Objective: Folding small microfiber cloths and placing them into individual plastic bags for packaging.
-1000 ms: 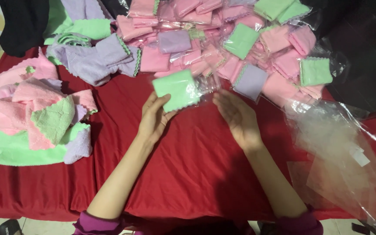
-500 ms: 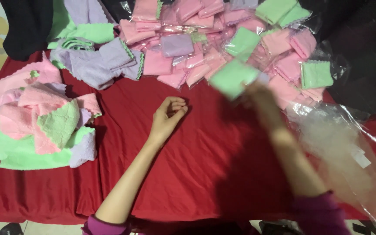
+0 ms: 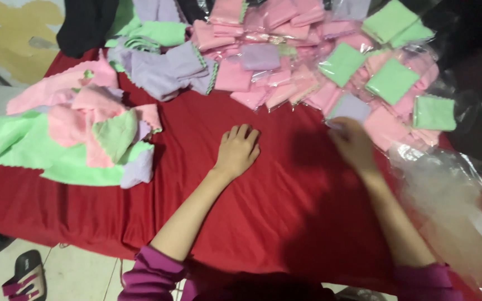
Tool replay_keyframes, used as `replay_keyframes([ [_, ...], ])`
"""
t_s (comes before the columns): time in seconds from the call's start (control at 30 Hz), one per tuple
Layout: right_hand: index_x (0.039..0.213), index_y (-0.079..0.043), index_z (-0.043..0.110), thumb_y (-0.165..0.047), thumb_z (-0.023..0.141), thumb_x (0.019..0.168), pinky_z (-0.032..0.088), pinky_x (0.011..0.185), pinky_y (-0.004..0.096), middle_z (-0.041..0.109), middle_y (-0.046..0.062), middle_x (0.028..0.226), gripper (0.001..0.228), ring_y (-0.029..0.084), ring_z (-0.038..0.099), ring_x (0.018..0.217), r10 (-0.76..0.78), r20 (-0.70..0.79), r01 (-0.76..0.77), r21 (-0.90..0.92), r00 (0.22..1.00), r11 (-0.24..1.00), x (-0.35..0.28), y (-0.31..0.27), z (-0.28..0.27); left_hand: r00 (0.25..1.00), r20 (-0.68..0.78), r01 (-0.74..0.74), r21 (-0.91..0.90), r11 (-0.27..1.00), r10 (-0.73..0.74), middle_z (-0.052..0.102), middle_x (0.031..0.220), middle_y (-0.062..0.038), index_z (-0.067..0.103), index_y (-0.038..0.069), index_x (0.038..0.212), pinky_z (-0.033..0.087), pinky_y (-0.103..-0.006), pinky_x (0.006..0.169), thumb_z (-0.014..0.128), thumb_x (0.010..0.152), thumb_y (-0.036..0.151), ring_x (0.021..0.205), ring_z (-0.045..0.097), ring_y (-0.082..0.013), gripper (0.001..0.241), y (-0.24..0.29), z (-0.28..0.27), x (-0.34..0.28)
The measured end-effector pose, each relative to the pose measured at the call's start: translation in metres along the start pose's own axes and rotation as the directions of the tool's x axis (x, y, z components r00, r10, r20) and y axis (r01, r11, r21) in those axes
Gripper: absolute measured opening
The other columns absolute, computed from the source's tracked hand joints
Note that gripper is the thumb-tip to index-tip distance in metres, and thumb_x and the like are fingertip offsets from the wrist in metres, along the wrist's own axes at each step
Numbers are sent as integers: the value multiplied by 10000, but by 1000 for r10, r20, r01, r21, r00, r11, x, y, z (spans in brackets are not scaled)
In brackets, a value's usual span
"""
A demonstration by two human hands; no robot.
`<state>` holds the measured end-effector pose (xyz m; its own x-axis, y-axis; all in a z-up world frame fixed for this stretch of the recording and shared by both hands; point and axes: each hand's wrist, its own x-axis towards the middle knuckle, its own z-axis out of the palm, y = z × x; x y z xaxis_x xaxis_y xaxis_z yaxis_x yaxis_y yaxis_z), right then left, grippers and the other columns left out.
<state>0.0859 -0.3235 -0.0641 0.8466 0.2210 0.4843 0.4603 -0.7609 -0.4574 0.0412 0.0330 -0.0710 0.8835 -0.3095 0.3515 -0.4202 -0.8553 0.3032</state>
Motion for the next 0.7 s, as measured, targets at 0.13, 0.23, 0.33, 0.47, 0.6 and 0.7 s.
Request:
replay_keyframes([
  [0.13,1328,-129,641,-264,660,1028,380,1168,476,635,136,1319,329,331,535,1360,-109,80,112,-35,991,993,-28,-74,30,1000,5,-8,-21,1000,9,594,1227,-99,657,138,1229,475,-514,1028,595,962,290,1223,548,-296,313,-15,7,0],
  [0.23,1469,-181,540,-480,522,1062,257,1183,670,433,120,1576,506,401,374,1478,143,312,-97,-160,939,982,-38,-109,33,999,-45,-10,-34,999,9,625,1148,-86,693,134,1159,531,-490,946,614,946,289,1143,597,-288,275,-33,-3,1],
  [0.33,1508,-181,503,-415,459,1093,236,1187,675,400,145,1608,478,410,346,1497,146,324,-74,-226,935,971,-40,-122,31,994,-106,17,113,993,-5,649,1017,-53,729,156,1010,562,-456,783,643,894,313,1010,647,-269,213,-62,-35,-2],
  [0.47,1533,-228,469,-444,432,1099,184,1220,642,356,94,1647,486,362,289,1533,208,340,-134,-229,917,964,-42,-122,33,965,-258,144,340,929,-55,666,943,-66,741,132,927,571,-423,708,688,857,223,919,665,-279,126,-138,-56,-4],
  [0.6,1531,-218,482,-425,456,1092,226,1207,645,394,105,1625,486,371,330,1516,197,326,-113,-258,925,959,-42,-119,35,933,-360,199,461,865,-22,662,912,-88,744,103,904,552,-398,676,715,836,190,879,669,-285,114,-182,-70,0],
  [0.7,1538,-221,472,-457,421,1093,226,1205,656,389,118,1623,506,378,322,1520,197,350,-111,-251,916,962,-41,-117,33,916,-400,243,553,797,-2,647,862,-58,697,131,901,532,-373,665,747,805,224,846,655,-252,143,-208,-49,12],
])
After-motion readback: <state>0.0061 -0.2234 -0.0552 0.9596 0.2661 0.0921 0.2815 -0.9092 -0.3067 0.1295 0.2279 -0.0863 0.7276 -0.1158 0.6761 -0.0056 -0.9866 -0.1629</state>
